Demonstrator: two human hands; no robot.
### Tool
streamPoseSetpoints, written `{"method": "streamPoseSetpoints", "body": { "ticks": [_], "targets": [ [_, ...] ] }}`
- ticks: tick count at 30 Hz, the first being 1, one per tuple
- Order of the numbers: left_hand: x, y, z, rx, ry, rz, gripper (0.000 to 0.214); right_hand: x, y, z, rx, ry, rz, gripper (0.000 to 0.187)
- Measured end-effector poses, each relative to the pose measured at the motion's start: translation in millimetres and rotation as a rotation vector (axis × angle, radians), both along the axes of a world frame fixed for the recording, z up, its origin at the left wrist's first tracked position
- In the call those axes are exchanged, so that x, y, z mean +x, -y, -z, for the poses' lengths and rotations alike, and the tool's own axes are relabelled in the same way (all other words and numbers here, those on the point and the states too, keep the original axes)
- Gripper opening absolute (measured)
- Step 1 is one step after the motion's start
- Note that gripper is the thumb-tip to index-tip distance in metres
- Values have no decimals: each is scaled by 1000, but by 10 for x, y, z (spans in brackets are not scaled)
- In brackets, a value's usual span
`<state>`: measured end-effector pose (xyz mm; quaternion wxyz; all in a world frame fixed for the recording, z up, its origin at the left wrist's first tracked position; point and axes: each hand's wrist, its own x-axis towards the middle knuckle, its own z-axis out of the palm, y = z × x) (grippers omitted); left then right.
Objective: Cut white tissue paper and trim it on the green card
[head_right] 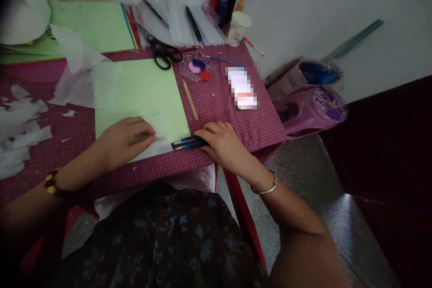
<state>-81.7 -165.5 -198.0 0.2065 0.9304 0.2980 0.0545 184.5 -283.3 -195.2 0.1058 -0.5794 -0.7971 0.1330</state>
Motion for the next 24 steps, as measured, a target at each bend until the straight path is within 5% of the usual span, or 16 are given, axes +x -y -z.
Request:
{"method": "streamPoseSetpoints", "body": {
  "ticks": [11,24],
  "targets": [
    [231,45,-22,95,-48,382,73,1,-26,-33,-28,13,-2,35],
    [214,-222,152,218,-71,300,47,9,-34,-52,-47,10,-18,36]
  ]
}}
